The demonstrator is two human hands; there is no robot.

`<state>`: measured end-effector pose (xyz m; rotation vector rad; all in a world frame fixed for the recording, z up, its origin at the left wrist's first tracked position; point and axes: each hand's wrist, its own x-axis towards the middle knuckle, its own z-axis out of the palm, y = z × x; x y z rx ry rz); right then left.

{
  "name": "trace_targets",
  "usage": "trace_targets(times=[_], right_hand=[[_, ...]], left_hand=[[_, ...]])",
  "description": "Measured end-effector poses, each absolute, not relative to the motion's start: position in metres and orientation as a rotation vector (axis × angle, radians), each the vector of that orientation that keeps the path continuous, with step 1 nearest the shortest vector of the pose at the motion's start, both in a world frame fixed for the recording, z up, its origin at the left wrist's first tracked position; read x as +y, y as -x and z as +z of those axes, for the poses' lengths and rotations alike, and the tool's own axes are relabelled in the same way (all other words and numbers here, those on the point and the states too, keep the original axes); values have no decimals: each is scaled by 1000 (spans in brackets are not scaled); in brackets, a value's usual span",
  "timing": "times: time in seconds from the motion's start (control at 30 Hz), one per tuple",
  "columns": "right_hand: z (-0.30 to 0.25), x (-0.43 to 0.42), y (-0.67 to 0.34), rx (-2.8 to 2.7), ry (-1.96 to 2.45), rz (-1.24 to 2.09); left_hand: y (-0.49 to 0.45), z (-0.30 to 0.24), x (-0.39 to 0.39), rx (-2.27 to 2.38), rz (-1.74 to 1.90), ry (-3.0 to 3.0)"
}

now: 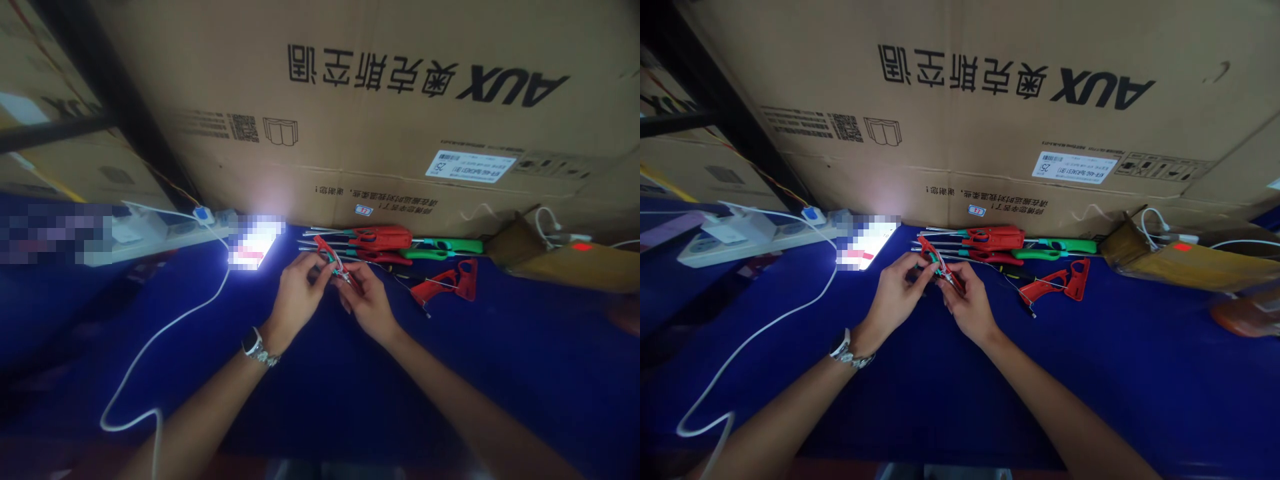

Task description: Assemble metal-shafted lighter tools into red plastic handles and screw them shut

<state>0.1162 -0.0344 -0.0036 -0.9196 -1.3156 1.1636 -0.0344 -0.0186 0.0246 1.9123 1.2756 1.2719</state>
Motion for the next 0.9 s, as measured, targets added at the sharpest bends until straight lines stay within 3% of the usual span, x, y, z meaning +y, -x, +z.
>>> trace_targets(times=[0.23,0.47,0.9], right_hand=[[4,-34,-119,-1197,868,1335],[3,-36,-120,-1129,837,1458],[1,-32,-124,-1084,892,1570]], left_hand=[[34,25,-19,1231,1558,-1532],[29,23,-14,937,1134,-1112],[42,17,-9,857,971,-1090]])
